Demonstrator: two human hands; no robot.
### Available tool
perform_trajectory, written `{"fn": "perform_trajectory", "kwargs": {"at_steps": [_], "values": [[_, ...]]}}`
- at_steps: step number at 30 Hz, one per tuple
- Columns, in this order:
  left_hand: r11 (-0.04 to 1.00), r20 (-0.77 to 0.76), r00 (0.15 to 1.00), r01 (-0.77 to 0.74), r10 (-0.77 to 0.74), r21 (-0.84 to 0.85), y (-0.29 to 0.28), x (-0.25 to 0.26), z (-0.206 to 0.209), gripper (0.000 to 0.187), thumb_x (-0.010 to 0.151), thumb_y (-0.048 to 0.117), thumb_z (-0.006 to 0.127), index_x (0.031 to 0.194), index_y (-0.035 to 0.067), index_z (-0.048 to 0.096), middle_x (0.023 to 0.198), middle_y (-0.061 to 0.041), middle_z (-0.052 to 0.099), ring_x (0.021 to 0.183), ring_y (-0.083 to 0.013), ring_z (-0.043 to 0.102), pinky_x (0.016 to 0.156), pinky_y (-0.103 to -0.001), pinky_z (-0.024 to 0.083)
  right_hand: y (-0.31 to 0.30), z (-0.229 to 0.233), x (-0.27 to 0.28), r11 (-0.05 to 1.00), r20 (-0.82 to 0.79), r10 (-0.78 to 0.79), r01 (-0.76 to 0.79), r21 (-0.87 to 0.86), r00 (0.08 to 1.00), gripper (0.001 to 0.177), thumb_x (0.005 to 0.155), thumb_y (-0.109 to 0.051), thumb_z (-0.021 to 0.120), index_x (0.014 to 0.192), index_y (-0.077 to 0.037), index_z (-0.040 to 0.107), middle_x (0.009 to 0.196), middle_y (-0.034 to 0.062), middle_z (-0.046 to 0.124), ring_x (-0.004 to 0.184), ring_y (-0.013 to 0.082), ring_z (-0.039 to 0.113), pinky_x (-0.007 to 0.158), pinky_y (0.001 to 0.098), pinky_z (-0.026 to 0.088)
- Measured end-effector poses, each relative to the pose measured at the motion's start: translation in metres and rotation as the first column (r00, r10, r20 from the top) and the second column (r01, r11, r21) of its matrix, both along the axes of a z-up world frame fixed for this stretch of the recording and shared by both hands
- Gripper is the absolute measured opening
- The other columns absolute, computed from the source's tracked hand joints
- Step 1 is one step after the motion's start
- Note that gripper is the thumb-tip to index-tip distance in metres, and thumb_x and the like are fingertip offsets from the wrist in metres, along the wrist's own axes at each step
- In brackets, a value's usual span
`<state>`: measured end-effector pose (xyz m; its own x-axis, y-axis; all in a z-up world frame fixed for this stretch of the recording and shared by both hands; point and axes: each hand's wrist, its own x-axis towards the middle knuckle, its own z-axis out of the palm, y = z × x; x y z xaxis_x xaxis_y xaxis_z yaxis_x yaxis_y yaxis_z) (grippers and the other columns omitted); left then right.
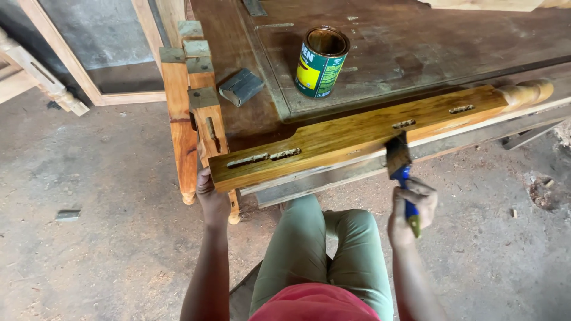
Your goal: The person sits on the floor and applies a dark wood stain to a long, carved wooden piece using a paintbrush. They dip the brush into a can of stain and cover the surface of the wood, turning the piece over to stain different sides.
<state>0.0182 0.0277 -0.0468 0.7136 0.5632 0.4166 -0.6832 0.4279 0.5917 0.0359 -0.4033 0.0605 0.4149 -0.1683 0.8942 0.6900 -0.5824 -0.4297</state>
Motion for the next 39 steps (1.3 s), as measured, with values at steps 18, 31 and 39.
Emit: {"fn": "perform_trajectory", "kwargs": {"at_steps": [18, 31, 39], "values": [[0.985, -0.137, 0.989, -0.028, 0.052, 0.170, 0.024, -0.013, -0.005, 0.051, 0.086, -0.024, 0.055, 0.126, 0.006, 0.063, 0.135, -0.007, 0.068, 0.128, -0.0168, 0.062, 0.112, -0.033, 0.049, -0.154, -0.006, 0.107, 0.890, 0.057, -0.108, 0.071, 0.451, 0.993, 0.022, 0.101, 0.005, 0.077, 0.098, -0.011, 0.063, 0.110, 0.0064, 0.068, 0.102, 0.0187, 0.062, 0.097, 0.0386, 0.059], [0.982, -0.184, 0.981, -0.030, 0.065, 0.185, 0.020, -0.037, 0.014, 0.041, 0.092, -0.012, 0.068, 0.129, 0.004, 0.062, 0.133, -0.007, 0.068, 0.124, -0.0157, 0.064, 0.108, -0.032, 0.051, -0.104, -0.007, 0.118, 0.981, 0.146, -0.091, 0.064, 0.182, 0.985, 0.012, 0.102, 0.002, 0.071, 0.102, -0.008, 0.066, 0.107, 0.0090, 0.071, 0.091, 0.0188, 0.068, 0.079, 0.0353, 0.058], [0.971, -0.288, 0.935, -0.163, 0.208, 0.174, 0.028, -0.052, 0.026, 0.042, 0.094, -0.015, 0.060, 0.131, 0.006, 0.062, 0.127, -0.005, 0.069, 0.116, -0.0153, 0.065, 0.103, -0.029, 0.053, -0.102, -0.005, 0.070, 0.934, 0.163, 0.091, -0.141, 0.327, 0.982, 0.015, 0.102, 0.001, 0.072, 0.105, -0.013, 0.066, 0.117, 0.0038, 0.062, 0.113, 0.0199, 0.062, 0.100, 0.0377, 0.058]]}}
